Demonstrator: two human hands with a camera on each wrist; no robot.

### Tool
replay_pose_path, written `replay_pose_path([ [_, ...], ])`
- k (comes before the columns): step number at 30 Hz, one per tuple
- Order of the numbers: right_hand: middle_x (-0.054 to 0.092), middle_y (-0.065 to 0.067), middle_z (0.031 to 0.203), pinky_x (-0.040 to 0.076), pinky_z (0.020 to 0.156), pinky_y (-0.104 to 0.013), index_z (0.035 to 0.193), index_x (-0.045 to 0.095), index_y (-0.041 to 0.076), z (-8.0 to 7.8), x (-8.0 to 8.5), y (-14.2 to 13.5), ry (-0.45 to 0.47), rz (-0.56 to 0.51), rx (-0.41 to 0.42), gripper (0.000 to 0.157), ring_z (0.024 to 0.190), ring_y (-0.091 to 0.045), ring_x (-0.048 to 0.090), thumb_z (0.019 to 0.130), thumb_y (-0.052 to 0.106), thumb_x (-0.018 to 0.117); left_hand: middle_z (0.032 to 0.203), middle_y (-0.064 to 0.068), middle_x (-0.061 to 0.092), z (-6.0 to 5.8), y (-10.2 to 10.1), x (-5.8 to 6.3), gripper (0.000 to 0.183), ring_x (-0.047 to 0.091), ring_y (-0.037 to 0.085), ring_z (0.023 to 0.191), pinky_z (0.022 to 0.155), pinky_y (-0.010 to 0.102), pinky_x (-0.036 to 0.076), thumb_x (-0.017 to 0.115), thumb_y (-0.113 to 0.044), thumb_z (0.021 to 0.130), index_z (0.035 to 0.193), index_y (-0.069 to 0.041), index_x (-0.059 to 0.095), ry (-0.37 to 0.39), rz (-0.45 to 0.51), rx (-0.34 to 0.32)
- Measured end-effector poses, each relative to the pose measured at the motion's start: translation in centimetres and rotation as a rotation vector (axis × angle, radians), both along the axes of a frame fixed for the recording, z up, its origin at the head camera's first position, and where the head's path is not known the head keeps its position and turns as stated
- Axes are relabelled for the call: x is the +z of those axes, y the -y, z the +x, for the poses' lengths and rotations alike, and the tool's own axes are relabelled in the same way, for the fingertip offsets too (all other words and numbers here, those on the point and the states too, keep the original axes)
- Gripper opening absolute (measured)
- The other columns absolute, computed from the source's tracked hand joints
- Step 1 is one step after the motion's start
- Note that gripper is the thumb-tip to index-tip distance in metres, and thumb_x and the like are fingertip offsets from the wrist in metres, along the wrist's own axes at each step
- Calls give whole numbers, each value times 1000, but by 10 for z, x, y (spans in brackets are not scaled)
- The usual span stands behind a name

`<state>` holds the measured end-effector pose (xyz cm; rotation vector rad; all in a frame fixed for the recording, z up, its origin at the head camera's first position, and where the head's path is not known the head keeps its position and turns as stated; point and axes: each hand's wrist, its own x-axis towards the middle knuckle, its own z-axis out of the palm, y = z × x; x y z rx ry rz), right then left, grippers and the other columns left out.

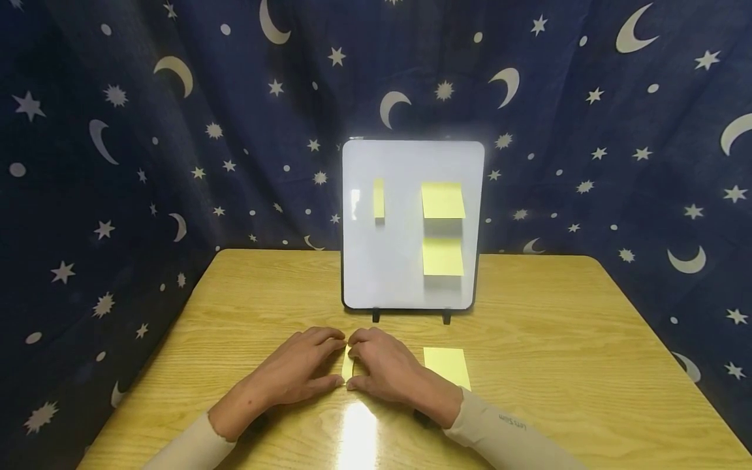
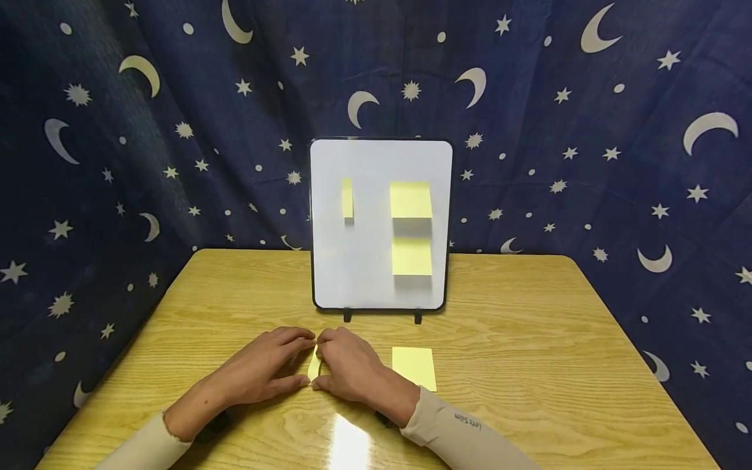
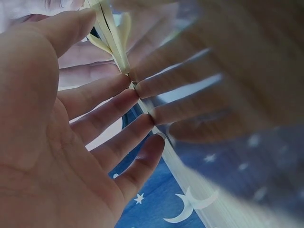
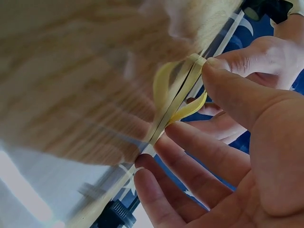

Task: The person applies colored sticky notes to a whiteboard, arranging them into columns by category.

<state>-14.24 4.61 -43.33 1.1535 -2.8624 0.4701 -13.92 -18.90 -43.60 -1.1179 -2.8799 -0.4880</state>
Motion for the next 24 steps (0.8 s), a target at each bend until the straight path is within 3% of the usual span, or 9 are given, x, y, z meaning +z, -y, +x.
replay_pose_path([
  [9, 67, 1, 133, 53, 103, -30, 116, 80, 9, 1, 1, -1, 10, 13, 7, 44, 124, -18, 62, 84, 39, 91, 145, 7, 61, -1, 0, 0, 52, 56, 27, 137, 109, 53, 48, 74, -39, 100, 141, -8, 66, -6, 2, -8],
  [17, 67, 0, 134, 53, 104, -31, 118, 80, 9, 1, 2, 0, 6, 35, 8, 44, 126, -20, 62, 84, 34, 92, 143, 5, 62, -1, -3, 0, 70, 57, 27, 135, 110, 50, 47, 81, -52, 91, 144, -10, 62, -43, -11, -11],
  [24, 66, 1, 133, 52, 105, -31, 118, 80, 10, 2, 2, 0, 14, 31, 3, 47, 126, -18, 61, 83, 39, 92, 142, 5, 63, -1, -3, 0, 69, 57, 27, 134, 110, 50, 47, 81, -54, 90, 140, -9, 66, -53, -21, -4],
])
